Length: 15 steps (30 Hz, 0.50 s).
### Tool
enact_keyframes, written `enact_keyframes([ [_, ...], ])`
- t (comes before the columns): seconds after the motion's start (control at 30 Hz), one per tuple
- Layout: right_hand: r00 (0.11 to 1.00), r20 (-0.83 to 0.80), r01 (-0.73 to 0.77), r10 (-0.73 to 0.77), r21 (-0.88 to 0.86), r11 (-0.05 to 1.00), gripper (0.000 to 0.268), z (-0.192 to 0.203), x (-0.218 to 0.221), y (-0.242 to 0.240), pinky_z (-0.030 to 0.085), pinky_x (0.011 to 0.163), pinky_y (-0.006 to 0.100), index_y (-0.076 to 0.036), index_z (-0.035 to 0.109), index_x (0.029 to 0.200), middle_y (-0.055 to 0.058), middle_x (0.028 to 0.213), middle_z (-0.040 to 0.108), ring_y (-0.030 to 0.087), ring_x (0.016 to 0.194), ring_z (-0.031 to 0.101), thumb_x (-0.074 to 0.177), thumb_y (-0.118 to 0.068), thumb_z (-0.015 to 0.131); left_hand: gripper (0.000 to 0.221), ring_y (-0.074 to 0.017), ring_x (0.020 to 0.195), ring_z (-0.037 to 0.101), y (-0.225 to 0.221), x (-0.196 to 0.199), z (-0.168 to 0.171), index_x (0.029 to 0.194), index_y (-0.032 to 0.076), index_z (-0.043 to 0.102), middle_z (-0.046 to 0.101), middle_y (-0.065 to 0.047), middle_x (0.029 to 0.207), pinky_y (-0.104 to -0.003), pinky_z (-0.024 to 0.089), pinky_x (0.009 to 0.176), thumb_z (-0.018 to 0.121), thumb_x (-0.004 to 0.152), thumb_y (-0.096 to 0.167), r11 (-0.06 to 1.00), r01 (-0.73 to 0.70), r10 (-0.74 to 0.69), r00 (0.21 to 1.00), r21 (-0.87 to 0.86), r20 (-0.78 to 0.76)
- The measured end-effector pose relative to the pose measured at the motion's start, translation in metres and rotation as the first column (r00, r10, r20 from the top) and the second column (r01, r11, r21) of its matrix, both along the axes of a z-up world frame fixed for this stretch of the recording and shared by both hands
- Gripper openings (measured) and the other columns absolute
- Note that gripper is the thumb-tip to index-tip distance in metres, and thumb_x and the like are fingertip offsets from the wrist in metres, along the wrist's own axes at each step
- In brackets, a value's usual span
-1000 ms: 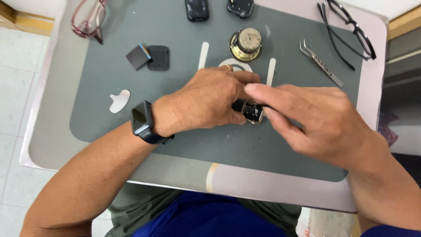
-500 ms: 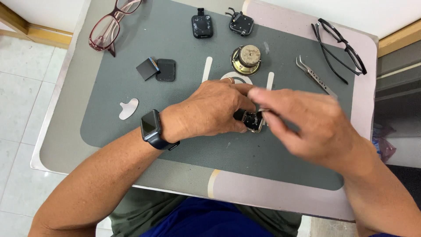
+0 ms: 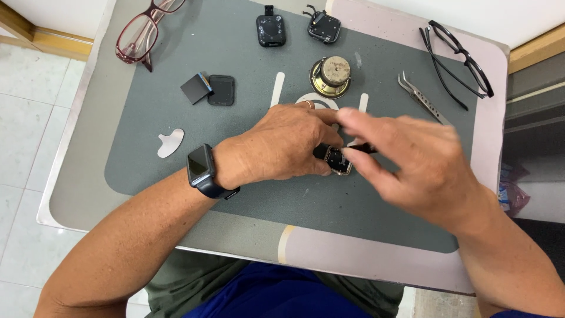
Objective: Disassembling and repairing a smartwatch using precision tools on a dedicated work mat.
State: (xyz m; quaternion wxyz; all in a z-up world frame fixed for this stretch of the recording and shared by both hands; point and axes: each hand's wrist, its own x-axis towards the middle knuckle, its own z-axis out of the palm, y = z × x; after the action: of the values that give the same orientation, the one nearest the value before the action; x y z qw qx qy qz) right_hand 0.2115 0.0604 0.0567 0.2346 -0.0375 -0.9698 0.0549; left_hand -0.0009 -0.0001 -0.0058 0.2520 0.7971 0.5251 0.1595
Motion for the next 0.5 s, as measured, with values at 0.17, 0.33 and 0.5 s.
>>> enact_keyframes([
  [0.17,1.0,-0.02,0.015,-0.017,-0.089,0.996,0.035,0.006,-0.003,-0.004,0.058,0.079,0.038,0.005,0.065,0.13,0.014,0.105,0.073,0.027,0.086,0.071,0.096,0.011,0.071,0.038,-0.034,0.103,0.057,0.001,0.001,0.003,0.116,0.025,0.076,0.057,0.008,0.143,-0.051,0.05,0.073,0.082,0.08,0.038,1.0,-0.006,0.005,1.0,-0.014,-0.022],
  [0.33,0.999,0.037,-0.028,0.033,-0.126,0.992,0.038,0.004,0.001,-0.003,0.063,0.085,0.037,0.003,0.063,0.132,0.015,0.115,0.077,0.028,0.097,0.078,0.096,0.011,0.07,0.041,-0.0325,0.093,0.059,-0.001,0.0,0.003,0.116,0.023,0.076,0.064,0.008,0.12,-0.049,0.048,0.072,0.084,0.078,0.034,0.999,0.018,-0.02,0.999,0.044,0.043],
  [0.5,0.995,-0.069,0.07,-0.069,0.024,0.997,0.029,-0.008,0.002,0.001,0.052,0.061,0.034,0.006,0.07,0.127,0.011,0.087,0.072,0.021,0.064,0.061,0.101,0.014,0.077,0.039,-0.0333,0.1,0.059,0.001,0.002,-0.003,0.115,0.024,0.076,0.057,0.006,0.145,-0.049,0.051,0.068,0.083,0.08,0.039,1.0,-0.009,0.009,1.0,0.008,-0.025],
])
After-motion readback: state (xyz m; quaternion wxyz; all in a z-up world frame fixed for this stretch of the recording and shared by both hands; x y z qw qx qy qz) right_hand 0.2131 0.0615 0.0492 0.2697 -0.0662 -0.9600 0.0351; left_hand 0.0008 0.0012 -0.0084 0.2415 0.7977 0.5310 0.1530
